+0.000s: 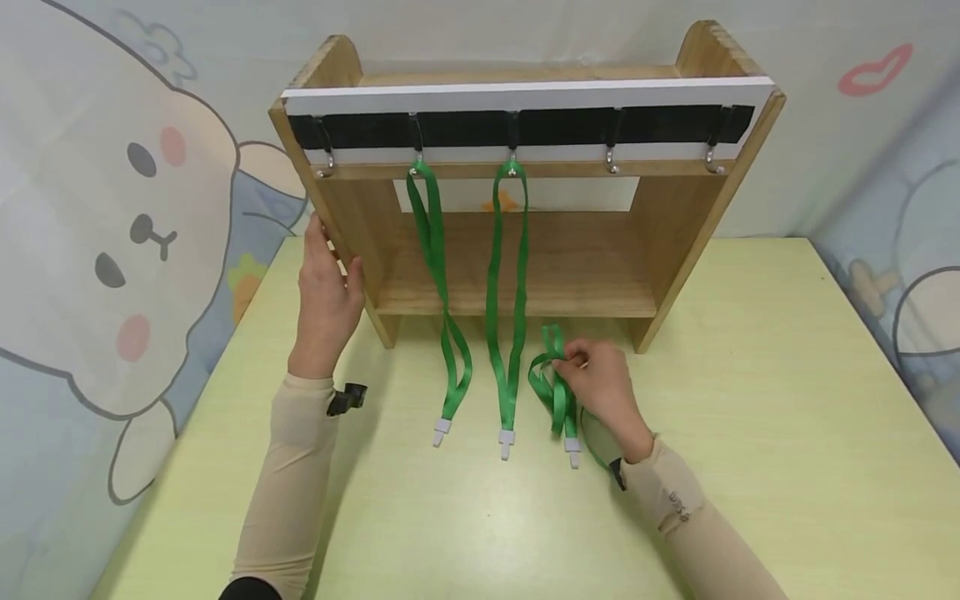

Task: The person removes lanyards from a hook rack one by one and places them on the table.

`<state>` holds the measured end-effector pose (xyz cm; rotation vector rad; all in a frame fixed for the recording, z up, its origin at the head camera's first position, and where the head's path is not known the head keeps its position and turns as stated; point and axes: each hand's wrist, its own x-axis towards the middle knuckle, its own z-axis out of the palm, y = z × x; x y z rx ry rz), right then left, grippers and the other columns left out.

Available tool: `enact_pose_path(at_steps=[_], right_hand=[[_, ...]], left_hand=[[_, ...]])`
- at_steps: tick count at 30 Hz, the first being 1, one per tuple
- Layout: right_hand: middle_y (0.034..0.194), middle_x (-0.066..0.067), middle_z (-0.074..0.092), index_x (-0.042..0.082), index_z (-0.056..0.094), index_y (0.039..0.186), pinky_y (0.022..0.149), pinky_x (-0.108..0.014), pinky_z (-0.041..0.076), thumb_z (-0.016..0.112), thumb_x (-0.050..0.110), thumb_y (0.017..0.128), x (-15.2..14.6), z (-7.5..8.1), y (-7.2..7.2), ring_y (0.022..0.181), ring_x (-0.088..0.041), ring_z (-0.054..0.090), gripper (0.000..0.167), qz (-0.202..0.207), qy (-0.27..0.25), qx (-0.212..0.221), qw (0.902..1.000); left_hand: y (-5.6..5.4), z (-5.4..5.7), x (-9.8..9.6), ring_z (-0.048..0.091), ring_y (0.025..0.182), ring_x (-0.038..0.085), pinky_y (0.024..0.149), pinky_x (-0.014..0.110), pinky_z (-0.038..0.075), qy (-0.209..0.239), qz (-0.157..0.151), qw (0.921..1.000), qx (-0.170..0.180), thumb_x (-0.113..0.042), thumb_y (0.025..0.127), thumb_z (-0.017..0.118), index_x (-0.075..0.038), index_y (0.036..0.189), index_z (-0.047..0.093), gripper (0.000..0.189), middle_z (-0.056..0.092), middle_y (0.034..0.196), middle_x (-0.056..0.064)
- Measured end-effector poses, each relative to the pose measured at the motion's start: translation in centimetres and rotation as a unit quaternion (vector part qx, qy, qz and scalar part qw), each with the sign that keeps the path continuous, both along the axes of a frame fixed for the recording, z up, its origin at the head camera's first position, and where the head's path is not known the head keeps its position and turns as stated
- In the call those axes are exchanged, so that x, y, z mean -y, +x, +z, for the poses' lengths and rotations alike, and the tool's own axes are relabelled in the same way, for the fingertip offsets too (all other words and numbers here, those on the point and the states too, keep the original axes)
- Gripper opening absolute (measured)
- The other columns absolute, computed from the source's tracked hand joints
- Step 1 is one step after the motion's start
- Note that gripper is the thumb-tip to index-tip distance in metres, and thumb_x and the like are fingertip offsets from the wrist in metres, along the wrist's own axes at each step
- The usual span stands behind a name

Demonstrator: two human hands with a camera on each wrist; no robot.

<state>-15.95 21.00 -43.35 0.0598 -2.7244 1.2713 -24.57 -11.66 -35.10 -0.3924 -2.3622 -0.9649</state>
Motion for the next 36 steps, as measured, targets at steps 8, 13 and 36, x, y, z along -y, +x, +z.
enact_pose_path(at_steps=[8, 13, 36], right_hand=[[0.079, -0.009, 0.068, -0.003, 0.071, 0.096, 0.054, -0.030, 0.044, 0.069, 0.007, 0.092, 0.5, -0.3, 0.1, 0.066, -0.021, 0.059, 0.011, -0.015, 0.061, 0.034, 0.9975], [0.078, -0.007, 0.067, 0.001, 0.071, 0.095, 0.052, -0.031, 0.045, 0.068, 0.009, 0.092, 0.6, -0.5, 0.1, 0.067, -0.022, 0.059, 0.009, -0.017, 0.088, 0.056, 0.9944], [0.085, -0.011, 0.071, -0.002, 0.070, 0.107, 0.051, -0.036, 0.049, 0.066, 0.017, 0.096, 0.6, 0.4, 0.7, 0.069, -0.025, 0.063, 0.022, 0.010, 0.140, 0.076, 0.9871]], left_hand=[[-0.1, 0.0, 0.1, 0.050, 0.126, 0.052, 0.100, 0.058, 0.048, -0.004, 0.003, 1.0000, 0.003, 0.007, 0.099, 0.053, 0.012, 0.151, 0.018, 0.063, 0.035, 0.146, 0.034], [0.0, 0.0, 0.2, 0.051, 0.125, 0.052, 0.099, 0.057, 0.050, -0.002, 0.004, 1.0000, 0.005, 0.007, 0.100, 0.053, 0.012, 0.151, 0.018, 0.062, 0.035, 0.146, 0.034], [-0.1, -0.1, 0.2, 0.053, 0.121, 0.052, 0.097, 0.058, 0.051, -0.008, 0.001, 1.0000, -0.005, 0.008, 0.099, 0.053, 0.012, 0.151, 0.018, 0.062, 0.037, 0.144, 0.034]])
